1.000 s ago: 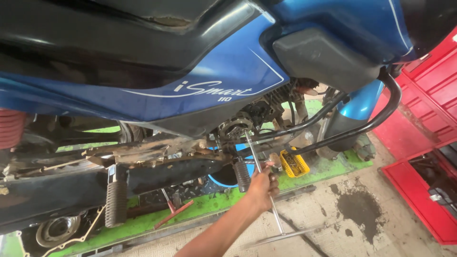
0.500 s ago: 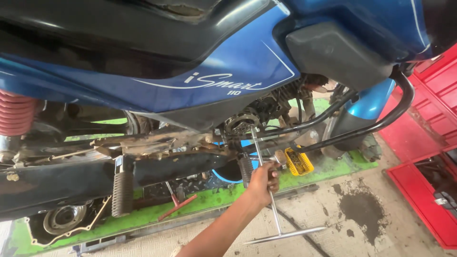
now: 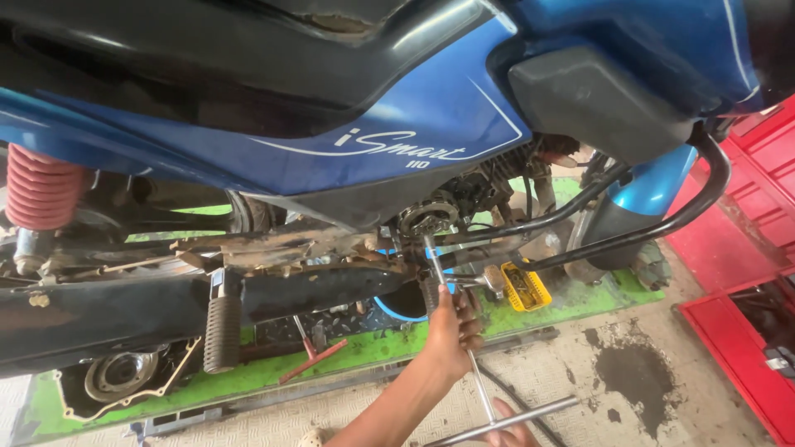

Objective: The person uses a T-handle socket wrench to loosen and turn a bolt on the engine side of a blue scooter, working the wrench repeatedly. They then set the wrench down, pick up other hand tools including a socket and a spanner, and continue working on the engine components by hand.

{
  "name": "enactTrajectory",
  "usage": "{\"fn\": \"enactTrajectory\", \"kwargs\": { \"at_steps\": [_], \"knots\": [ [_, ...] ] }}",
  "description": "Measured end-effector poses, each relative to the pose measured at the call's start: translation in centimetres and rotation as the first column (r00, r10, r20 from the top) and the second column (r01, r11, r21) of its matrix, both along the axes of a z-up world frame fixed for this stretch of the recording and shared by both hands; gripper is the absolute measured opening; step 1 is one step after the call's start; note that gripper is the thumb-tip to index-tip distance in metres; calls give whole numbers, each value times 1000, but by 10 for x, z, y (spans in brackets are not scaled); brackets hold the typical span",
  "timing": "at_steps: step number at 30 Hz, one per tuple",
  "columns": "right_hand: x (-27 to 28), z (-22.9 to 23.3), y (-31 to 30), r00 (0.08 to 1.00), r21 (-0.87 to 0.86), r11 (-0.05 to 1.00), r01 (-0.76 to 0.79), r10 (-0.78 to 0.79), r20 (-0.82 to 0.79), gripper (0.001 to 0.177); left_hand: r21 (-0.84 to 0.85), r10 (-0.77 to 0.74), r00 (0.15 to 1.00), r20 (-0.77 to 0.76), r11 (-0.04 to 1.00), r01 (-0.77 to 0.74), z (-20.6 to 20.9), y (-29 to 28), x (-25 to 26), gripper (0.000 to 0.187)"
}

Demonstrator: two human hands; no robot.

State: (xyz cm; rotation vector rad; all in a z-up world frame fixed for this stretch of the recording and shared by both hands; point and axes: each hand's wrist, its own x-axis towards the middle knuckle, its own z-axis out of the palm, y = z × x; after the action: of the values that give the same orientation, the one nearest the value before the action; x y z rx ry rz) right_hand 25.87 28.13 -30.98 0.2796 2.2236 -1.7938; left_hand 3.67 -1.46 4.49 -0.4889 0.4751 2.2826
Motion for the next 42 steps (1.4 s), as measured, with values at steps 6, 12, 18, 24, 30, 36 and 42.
{"fn": "enactTrajectory", "kwargs": {
  "at_steps": [6, 12, 18, 24, 30, 36, 42],
  "knots": [
    [-37, 241, -148, 942, 152, 948, 279, -301, 149, 74, -6, -49, 998, -24, 999, 49, 11, 1, 14, 50],
    [-53, 309, -196, 880, 148, 887, 437, -456, 136, 83, -7, -34, 999, -20, 999, 34, 14, -5, 2, 49],
    [-70, 358, -222, 912, 75, 915, 397, -402, 77, 75, 5, -23, 995, -98, 1000, 23, 17, -8, -11, 51],
    [-67, 342, -216, 913, 52, 912, 406, -408, 25, 72, 10, -39, 994, -102, 999, 40, 15, -7, -10, 52],
    [-64, 320, -213, 905, 13, 905, 426, -426, 18, 70, -52, -62, 995, -73, 997, 58, 16, -10, -8, 51],
    [-64, 293, -204, 907, -10, 907, 420, -420, -21, 65, -89, -43, 996, -81, 995, 36, 11, -8, -7, 50],
    [-62, 280, -198, 908, -29, 908, 417, -418, -24, 60, -145, -26, 997, -68, 989, 16, 9, -5, -7, 49]
  ]
}}
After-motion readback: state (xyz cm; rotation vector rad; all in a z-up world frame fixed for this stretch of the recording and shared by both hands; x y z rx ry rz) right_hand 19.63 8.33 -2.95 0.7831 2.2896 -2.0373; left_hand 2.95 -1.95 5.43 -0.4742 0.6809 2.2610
